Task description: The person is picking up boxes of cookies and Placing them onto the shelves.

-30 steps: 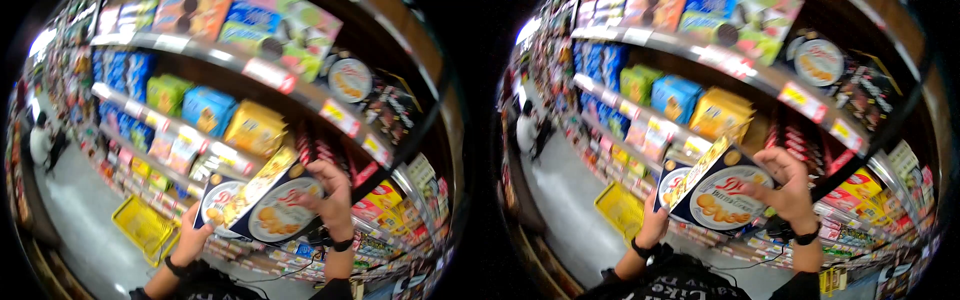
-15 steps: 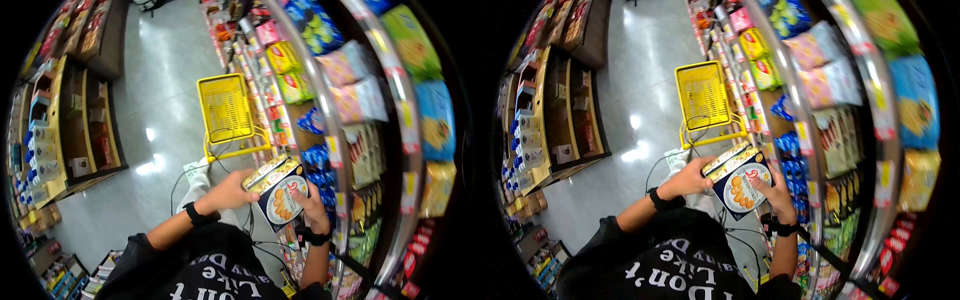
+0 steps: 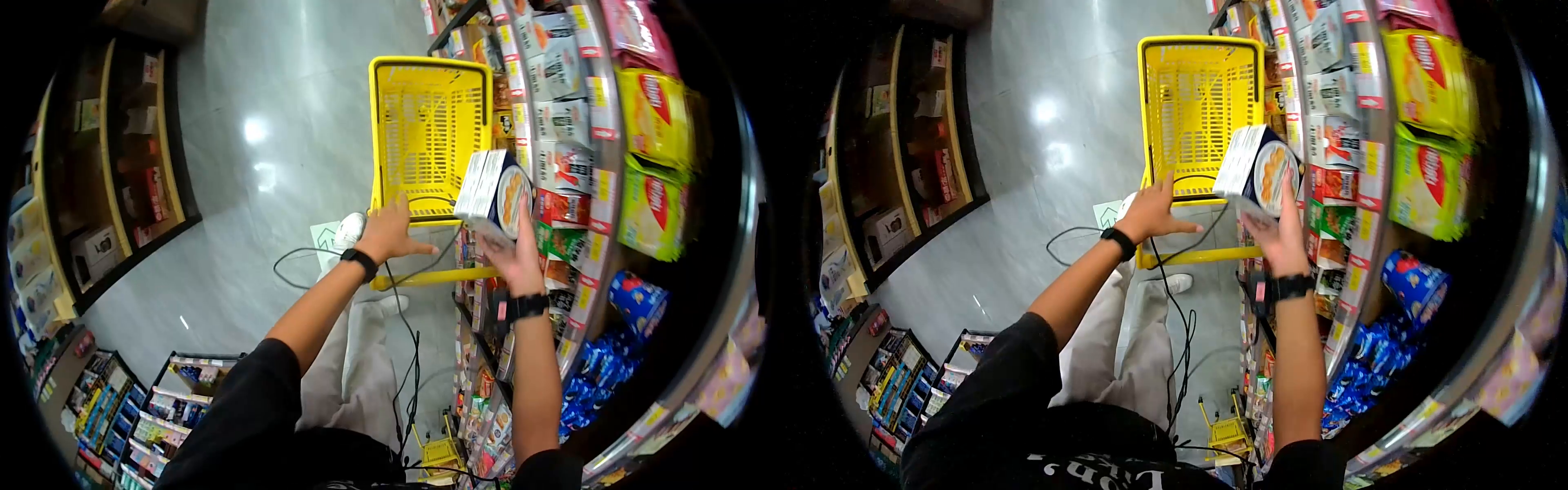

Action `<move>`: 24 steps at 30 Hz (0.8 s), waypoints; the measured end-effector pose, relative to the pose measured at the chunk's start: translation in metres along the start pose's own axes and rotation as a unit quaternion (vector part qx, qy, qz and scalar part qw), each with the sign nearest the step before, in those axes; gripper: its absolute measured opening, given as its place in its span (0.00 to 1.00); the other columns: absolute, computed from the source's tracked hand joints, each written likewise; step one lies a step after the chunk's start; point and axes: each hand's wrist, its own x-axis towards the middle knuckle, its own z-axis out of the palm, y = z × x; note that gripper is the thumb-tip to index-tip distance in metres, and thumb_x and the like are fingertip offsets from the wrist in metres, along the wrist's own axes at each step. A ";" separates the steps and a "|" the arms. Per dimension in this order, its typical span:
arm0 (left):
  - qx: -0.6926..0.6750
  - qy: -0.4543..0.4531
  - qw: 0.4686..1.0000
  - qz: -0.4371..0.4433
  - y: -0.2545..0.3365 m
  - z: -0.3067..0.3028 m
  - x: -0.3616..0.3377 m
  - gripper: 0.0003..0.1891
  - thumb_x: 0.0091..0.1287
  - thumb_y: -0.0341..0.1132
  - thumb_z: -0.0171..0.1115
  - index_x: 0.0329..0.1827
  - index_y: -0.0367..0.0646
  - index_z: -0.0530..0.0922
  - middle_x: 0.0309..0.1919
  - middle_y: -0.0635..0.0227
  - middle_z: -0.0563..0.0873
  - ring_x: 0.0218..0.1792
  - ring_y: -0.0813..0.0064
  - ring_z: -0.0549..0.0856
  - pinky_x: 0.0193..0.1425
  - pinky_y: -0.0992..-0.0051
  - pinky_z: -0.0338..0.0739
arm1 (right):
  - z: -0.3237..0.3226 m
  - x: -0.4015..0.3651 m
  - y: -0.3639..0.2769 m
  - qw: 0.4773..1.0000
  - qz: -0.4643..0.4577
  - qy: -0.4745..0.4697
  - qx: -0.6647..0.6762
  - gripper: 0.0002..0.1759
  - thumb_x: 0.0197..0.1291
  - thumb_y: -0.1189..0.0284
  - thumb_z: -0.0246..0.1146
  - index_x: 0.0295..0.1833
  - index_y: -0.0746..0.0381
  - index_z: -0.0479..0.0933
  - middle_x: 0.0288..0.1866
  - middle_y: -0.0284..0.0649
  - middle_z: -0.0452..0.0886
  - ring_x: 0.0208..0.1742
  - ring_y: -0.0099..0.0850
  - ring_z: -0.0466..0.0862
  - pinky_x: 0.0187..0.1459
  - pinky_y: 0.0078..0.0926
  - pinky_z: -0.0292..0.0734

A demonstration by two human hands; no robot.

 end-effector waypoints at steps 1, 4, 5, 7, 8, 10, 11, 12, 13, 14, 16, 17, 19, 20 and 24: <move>-0.013 -0.086 0.996 0.032 -0.003 0.008 0.007 0.64 0.47 0.73 0.76 0.72 0.23 0.67 0.56 0.39 0.85 0.57 0.43 0.86 0.63 0.58 0.80 | 0.006 0.023 -0.002 1.000 0.000 -0.002 -0.004 0.45 0.60 0.33 0.69 0.75 0.47 0.71 0.74 0.36 0.74 0.71 0.39 0.73 0.72 0.47 0.67; -0.073 -0.230 0.960 0.145 0.001 0.021 -0.008 0.46 0.56 0.63 0.76 0.65 0.32 0.74 0.52 0.47 0.89 0.50 0.46 0.89 0.55 0.58 0.84 | 0.026 0.089 0.004 0.998 0.025 0.007 -0.058 0.39 0.64 0.36 0.68 0.73 0.45 0.74 0.71 0.32 0.79 0.70 0.35 0.75 0.70 0.48 0.68; -0.104 -0.281 0.937 0.181 0.010 0.014 -0.020 0.38 0.62 0.55 0.74 0.66 0.33 0.75 0.52 0.48 0.87 0.50 0.46 0.87 0.54 0.56 0.83 | 0.031 0.109 0.007 0.993 0.035 0.003 -0.114 0.37 0.65 0.37 0.67 0.72 0.46 0.74 0.70 0.32 0.80 0.69 0.33 0.76 0.69 0.47 0.69; -0.092 -0.142 0.942 0.291 0.000 0.029 -0.053 0.35 0.64 0.43 0.71 0.73 0.38 0.71 0.52 0.53 0.81 0.50 0.49 0.85 0.55 0.58 0.80 | 0.047 0.137 0.022 0.983 0.045 0.000 -0.178 0.37 0.66 0.38 0.68 0.71 0.48 0.74 0.69 0.33 0.80 0.68 0.32 0.77 0.69 0.48 0.71; -0.082 -0.088 0.943 0.310 -0.004 0.032 -0.063 0.37 0.64 0.39 0.70 0.76 0.40 0.68 0.52 0.55 0.79 0.50 0.52 0.85 0.56 0.59 0.79 | 0.054 0.150 0.029 0.977 0.055 0.007 -0.204 0.38 0.65 0.38 0.68 0.71 0.50 0.73 0.69 0.34 0.80 0.68 0.33 0.77 0.69 0.49 0.71; -0.038 -0.112 0.947 0.300 -0.013 0.032 -0.077 0.38 0.63 0.36 0.68 0.78 0.43 0.66 0.53 0.56 0.80 0.50 0.55 0.85 0.56 0.61 0.79 | 0.055 0.192 0.051 0.971 0.081 0.008 -0.223 0.39 0.65 0.40 0.70 0.75 0.45 0.70 0.72 0.32 0.77 0.72 0.32 0.74 0.70 0.51 0.72; 0.006 -0.133 0.948 0.289 -0.017 0.035 -0.080 0.40 0.63 0.33 0.66 0.81 0.46 0.64 0.54 0.57 0.80 0.50 0.58 0.85 0.57 0.63 0.79 | 0.058 0.207 0.062 0.971 0.080 0.012 -0.224 0.40 0.65 0.40 0.71 0.76 0.44 0.69 0.73 0.32 0.77 0.73 0.33 0.74 0.71 0.53 0.71; 0.007 -0.135 0.948 0.288 -0.022 0.040 -0.083 0.40 0.63 0.33 0.66 0.81 0.46 0.64 0.54 0.57 0.80 0.50 0.58 0.85 0.57 0.63 0.79 | 0.056 0.227 0.079 0.971 0.066 0.016 -0.229 0.42 0.65 0.41 0.71 0.78 0.47 0.67 0.73 0.33 0.76 0.74 0.33 0.74 0.72 0.52 0.70; 0.023 -0.115 0.948 0.295 -0.024 0.047 -0.085 0.40 0.63 0.31 0.65 0.82 0.46 0.62 0.56 0.58 0.80 0.50 0.59 0.85 0.56 0.63 0.79 | 0.052 0.247 0.091 0.970 0.070 0.018 -0.233 0.43 0.65 0.41 0.71 0.78 0.50 0.67 0.74 0.34 0.76 0.74 0.33 0.74 0.73 0.51 0.70; 0.039 -0.097 0.948 0.301 -0.024 0.047 -0.083 0.41 0.63 0.29 0.63 0.83 0.47 0.61 0.57 0.58 0.80 0.51 0.61 0.86 0.56 0.64 0.80 | 0.053 0.259 0.099 0.968 0.075 0.020 -0.237 0.43 0.65 0.41 0.71 0.78 0.52 0.67 0.74 0.35 0.76 0.74 0.33 0.74 0.73 0.50 0.69; 0.024 -0.117 0.948 0.296 -0.023 0.046 -0.079 0.39 0.64 0.27 0.61 0.82 0.47 0.62 0.58 0.59 0.81 0.49 0.63 0.86 0.50 0.66 0.83 | 0.044 0.269 0.116 0.972 0.050 -0.003 -0.232 0.44 0.65 0.40 0.70 0.77 0.54 0.67 0.74 0.36 0.76 0.73 0.33 0.75 0.73 0.48 0.70; 0.026 -0.131 0.948 0.289 -0.021 0.046 -0.077 0.38 0.65 0.28 0.60 0.82 0.47 0.63 0.57 0.60 0.82 0.47 0.64 0.87 0.46 0.66 0.85 | 0.043 0.272 0.118 0.973 0.021 -0.028 -0.229 0.45 0.65 0.40 0.70 0.77 0.56 0.67 0.74 0.37 0.76 0.73 0.34 0.75 0.73 0.45 0.70; 0.021 -0.117 0.949 0.292 -0.022 0.053 -0.077 0.36 0.66 0.30 0.59 0.80 0.47 0.65 0.54 0.62 0.83 0.41 0.67 0.88 0.35 0.68 0.86 | 0.019 0.304 0.136 0.964 -0.008 -0.044 -0.263 0.45 0.66 0.39 0.69 0.77 0.56 0.68 0.74 0.37 0.76 0.73 0.34 0.75 0.72 0.44 0.70; 0.021 -0.117 0.949 0.291 -0.021 0.053 -0.076 0.36 0.66 0.30 0.59 0.80 0.47 0.65 0.54 0.62 0.83 0.41 0.67 0.88 0.35 0.68 0.86 | 0.010 0.315 0.143 0.952 -0.034 -0.061 -0.298 0.44 0.66 0.39 0.68 0.76 0.57 0.69 0.74 0.37 0.77 0.73 0.34 0.76 0.72 0.43 0.70; 0.058 -0.096 0.955 0.274 -0.014 0.056 -0.077 0.35 0.66 0.30 0.59 0.80 0.43 0.66 0.49 0.65 0.83 0.36 0.67 0.88 0.32 0.67 0.84 | 0.033 0.277 0.133 0.915 -0.153 0.074 -0.367 0.45 0.66 0.45 0.71 0.71 0.73 0.71 0.68 0.52 0.80 0.67 0.35 0.80 0.67 0.34 0.73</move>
